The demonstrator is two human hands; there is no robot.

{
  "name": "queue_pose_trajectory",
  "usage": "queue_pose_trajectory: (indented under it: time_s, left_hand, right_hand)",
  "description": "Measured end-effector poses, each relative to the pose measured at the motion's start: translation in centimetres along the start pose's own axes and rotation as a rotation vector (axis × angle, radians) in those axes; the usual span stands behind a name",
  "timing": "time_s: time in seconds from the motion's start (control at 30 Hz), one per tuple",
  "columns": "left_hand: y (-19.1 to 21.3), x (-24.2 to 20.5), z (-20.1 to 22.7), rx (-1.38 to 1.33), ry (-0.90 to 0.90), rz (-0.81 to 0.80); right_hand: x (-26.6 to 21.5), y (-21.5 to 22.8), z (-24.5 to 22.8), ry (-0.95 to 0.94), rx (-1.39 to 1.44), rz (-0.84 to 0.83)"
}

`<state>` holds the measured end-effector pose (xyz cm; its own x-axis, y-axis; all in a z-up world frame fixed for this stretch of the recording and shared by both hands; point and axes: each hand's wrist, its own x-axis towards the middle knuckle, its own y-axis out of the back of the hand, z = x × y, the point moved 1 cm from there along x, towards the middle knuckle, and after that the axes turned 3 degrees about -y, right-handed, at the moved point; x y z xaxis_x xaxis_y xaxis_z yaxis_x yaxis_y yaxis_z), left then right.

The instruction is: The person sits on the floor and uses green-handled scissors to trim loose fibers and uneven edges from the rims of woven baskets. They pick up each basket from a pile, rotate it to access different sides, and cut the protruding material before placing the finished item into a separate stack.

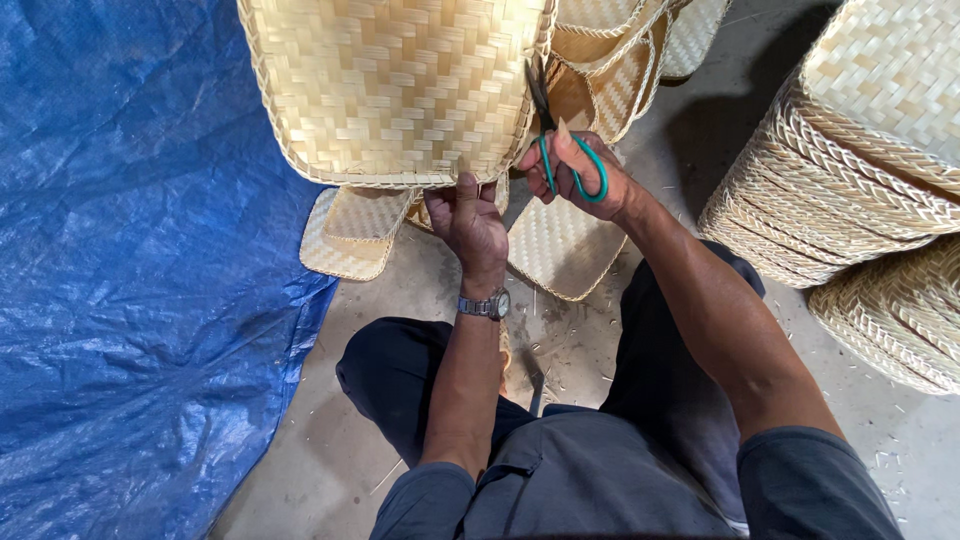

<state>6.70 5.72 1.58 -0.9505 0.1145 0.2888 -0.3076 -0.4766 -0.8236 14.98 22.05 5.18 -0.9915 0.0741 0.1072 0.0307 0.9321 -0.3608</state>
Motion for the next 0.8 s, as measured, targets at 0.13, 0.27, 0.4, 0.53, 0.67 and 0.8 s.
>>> queue_pose_trajectory:
  time_s: [0.13, 0.27, 0.4, 0.53, 0.67, 0.8]
  left_hand:
    - [-0.1, -0.1, 0.0, -0.012, 0.012, -0.01]
    - [0.5, -0.3, -0.1, 0.001, 0.028, 0.01]
    - [0.8, -0.2, -0.1, 0.002, 0.039, 0.027]
    - [0.6, -0.2, 0.2, 0.009, 0.043, 0.038]
    - [0.6, -0.1, 0.2, 0.004, 0.043, 0.039]
    - [0.8, 0.0, 0.1, 0.003, 0.047, 0.049]
  right_hand:
    - [0.2, -0.3, 0.1, -0.015, -0.013, 0.012]
    - [0.3, -0.4, 0.2, -0.001, 0.009, 0.004]
    - [0.2, -0.8, -0.2, 0.007, -0.014, -0.01]
    - [0.2, -1.0, -0.6, -0.003, -0.061, -0.015]
    - [0.2, -1.3, -0.6, 0.031, -0.024, -0.019]
    - [0.4, -1.1, -0.5, 0.019, -0.034, -0.011]
